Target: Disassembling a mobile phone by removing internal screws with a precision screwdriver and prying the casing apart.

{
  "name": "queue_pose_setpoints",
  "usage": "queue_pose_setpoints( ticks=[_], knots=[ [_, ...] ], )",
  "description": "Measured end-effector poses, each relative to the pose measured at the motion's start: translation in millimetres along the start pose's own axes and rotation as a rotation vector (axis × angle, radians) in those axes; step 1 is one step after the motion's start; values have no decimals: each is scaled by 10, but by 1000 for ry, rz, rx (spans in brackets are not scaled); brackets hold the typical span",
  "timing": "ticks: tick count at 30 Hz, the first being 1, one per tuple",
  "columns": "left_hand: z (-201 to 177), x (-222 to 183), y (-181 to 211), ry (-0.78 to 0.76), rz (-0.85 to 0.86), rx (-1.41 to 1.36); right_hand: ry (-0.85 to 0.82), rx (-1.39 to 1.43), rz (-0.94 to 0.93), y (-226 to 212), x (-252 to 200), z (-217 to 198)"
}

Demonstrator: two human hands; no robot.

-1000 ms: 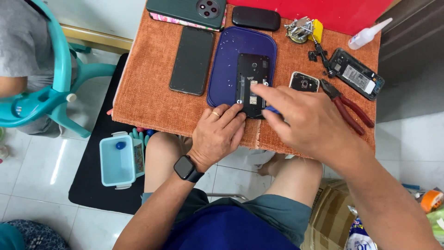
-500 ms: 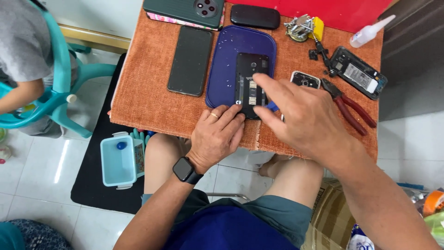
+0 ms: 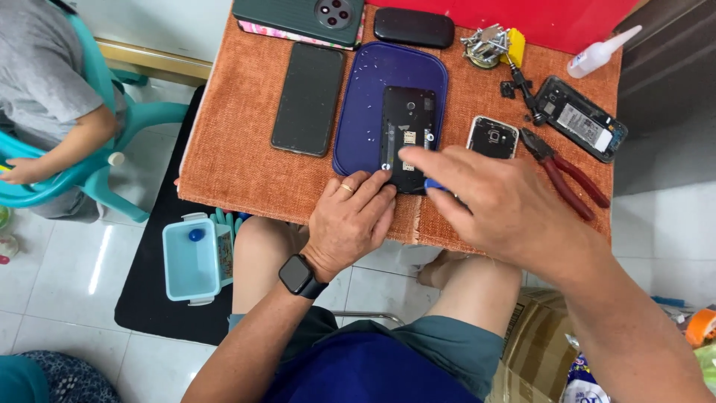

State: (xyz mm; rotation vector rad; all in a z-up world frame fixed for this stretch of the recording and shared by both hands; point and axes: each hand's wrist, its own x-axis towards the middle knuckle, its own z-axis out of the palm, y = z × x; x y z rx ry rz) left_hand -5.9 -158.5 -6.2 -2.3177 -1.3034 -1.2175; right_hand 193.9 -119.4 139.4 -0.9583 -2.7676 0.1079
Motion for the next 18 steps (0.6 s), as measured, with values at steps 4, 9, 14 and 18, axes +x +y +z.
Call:
queue_pose_setpoints(
  ticks=[4,9,14,18],
  knots=[
    [-8,14,15,11,9,-1,195,-123,-79,71,16,103],
    [-19,22,1,-3,7,-2,65,-22,21,44,39,-1],
    [-10,14,18,7,10,4,214,-114,-50,59,-27,105],
    [-5,9,-1,1,11,5,79,67,-9,14,12,-40]
  ],
)
